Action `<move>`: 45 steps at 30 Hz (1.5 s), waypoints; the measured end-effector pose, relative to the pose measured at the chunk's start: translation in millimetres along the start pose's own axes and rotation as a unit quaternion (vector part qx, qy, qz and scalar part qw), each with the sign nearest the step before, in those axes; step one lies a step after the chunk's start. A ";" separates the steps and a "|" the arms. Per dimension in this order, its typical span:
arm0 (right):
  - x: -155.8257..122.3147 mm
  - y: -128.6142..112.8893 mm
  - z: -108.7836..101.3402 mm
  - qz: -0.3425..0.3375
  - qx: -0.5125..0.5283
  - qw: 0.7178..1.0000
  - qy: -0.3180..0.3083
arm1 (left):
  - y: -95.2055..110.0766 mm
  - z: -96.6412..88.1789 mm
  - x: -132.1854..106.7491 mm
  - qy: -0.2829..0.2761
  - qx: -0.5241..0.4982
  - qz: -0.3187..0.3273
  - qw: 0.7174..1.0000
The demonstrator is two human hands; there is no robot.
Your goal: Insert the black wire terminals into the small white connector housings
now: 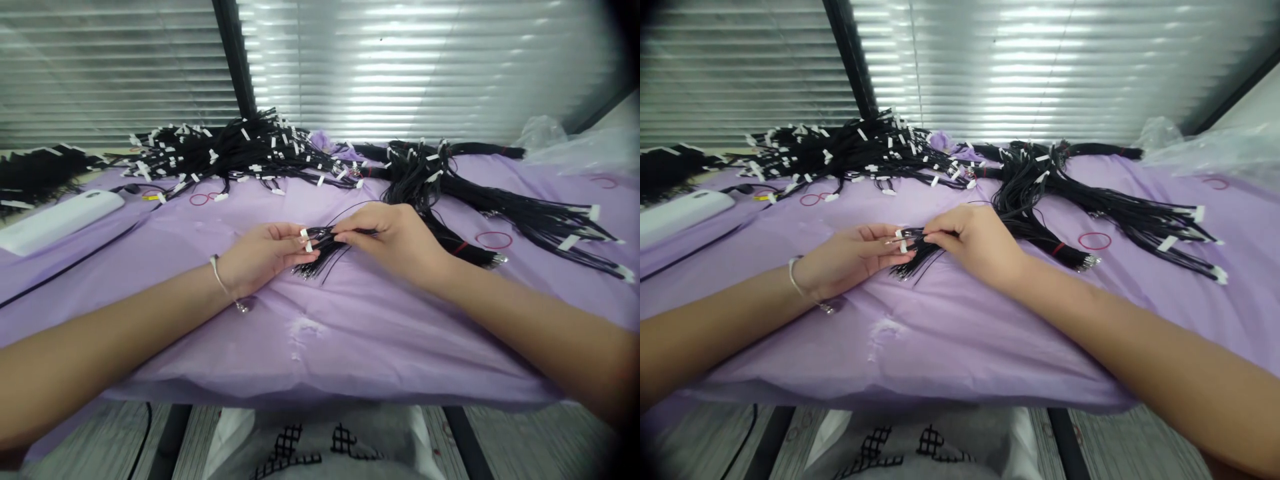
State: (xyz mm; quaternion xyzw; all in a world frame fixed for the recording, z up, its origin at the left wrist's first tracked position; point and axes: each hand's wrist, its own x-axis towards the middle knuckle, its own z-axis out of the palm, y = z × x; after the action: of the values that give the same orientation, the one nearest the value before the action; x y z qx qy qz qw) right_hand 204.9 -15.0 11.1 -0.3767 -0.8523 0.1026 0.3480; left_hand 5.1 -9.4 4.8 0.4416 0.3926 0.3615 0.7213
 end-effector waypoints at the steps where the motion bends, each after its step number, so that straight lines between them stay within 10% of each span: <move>1: -0.3 -1.9 1.2 0.016 0.008 1.000 0.004 | 0.0 0.1 -0.2 -0.002 0.011 -0.001 1.000; 45: -1.0 -16.7 17.3 0.061 -0.067 0.996 0.014 | -6.2 -9.2 4.3 -0.055 0.132 0.012 0.990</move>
State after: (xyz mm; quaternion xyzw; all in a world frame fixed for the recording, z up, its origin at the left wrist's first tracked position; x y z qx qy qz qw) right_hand 184.2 -25.9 5.2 -0.4523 -0.8275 0.0610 0.3270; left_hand -0.1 -4.6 -4.7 0.5566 0.3910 0.2900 0.6732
